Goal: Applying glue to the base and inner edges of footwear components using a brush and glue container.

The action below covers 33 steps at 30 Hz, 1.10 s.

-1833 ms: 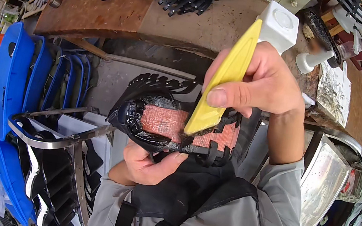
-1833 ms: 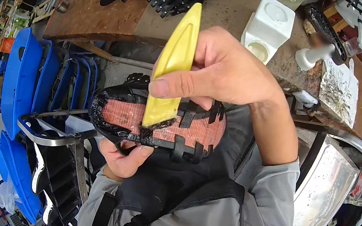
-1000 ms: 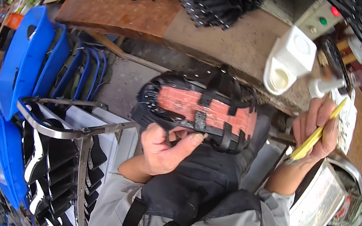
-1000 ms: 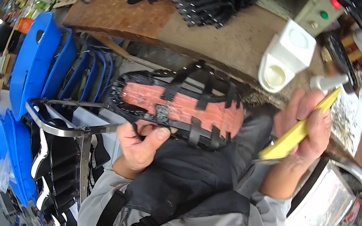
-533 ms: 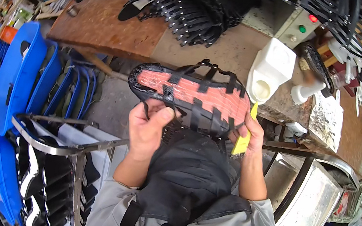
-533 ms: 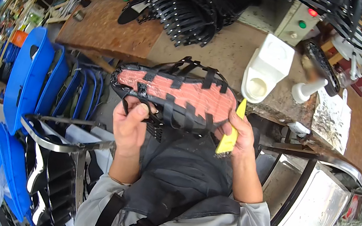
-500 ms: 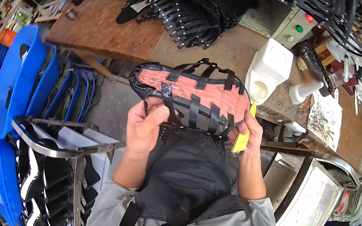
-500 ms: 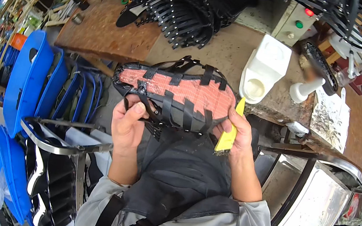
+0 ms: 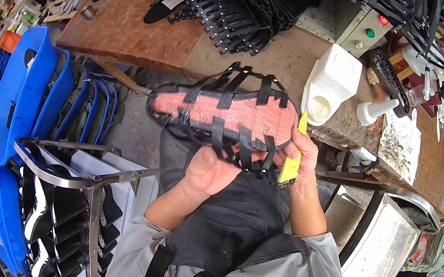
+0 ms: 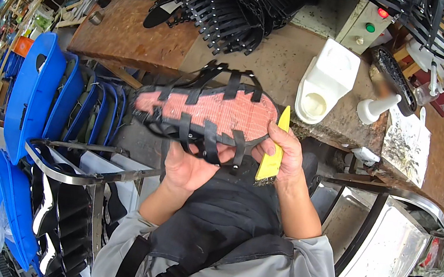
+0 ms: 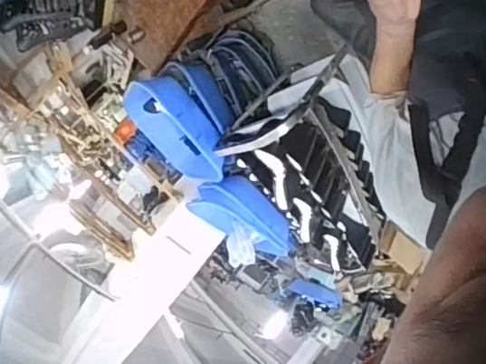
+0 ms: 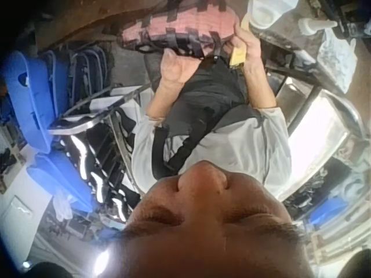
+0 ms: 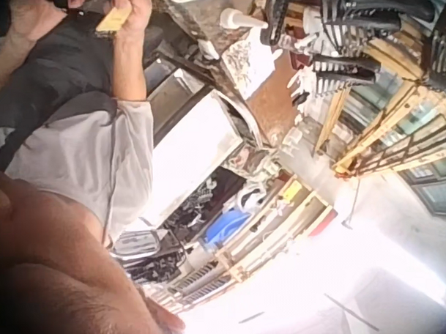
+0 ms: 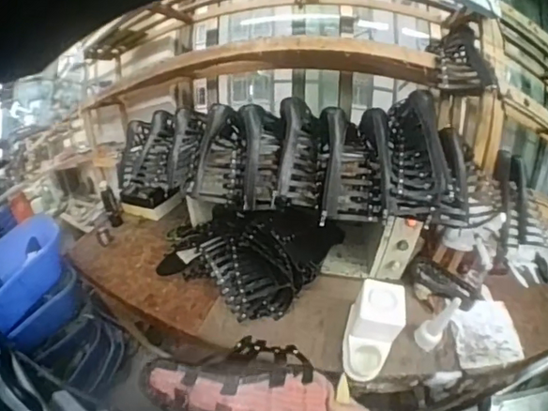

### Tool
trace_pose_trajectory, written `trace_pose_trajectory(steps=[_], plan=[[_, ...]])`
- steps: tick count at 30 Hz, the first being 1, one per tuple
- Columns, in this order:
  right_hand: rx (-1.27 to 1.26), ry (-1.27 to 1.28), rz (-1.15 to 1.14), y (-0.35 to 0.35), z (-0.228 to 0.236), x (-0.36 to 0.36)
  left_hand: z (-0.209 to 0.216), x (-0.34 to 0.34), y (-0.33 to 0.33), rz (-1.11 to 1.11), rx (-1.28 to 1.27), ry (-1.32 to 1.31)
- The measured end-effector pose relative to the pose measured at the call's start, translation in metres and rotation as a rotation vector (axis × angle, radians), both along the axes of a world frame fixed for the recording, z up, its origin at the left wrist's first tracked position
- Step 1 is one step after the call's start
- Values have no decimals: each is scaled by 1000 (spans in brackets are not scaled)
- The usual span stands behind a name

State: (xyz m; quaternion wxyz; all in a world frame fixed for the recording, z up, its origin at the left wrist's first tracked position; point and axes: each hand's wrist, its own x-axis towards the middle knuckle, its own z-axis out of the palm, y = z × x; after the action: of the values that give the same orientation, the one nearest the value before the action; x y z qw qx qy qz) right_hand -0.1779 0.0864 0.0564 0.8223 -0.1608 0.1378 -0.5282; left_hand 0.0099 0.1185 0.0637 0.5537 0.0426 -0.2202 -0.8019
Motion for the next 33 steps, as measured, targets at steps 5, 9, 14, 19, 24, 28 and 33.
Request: trace_pose_trajectory(steps=[5,9,14,19,24,28,33], plan=[[61,113,50,1,5,-8,9,0,7,223,-67,-227],[-110,705,116,2,1,-46,11,2,18,443,-83,-578],[-404,578,-341,10,78,-58,22,-1,18,666,-647,-974],[-1312,1076,-369,9,126,-4,37,1,26,500,-578,-988],[-1533,1049,-372,8,125,-3,44,7,25,644,-917,-1252],[-1715,1009,-412,7,125,-3,49,19,27,878,-1867,-1861],[-1791,902,-326,11,136,-9,30,30,39,791,-2131,-2057]])
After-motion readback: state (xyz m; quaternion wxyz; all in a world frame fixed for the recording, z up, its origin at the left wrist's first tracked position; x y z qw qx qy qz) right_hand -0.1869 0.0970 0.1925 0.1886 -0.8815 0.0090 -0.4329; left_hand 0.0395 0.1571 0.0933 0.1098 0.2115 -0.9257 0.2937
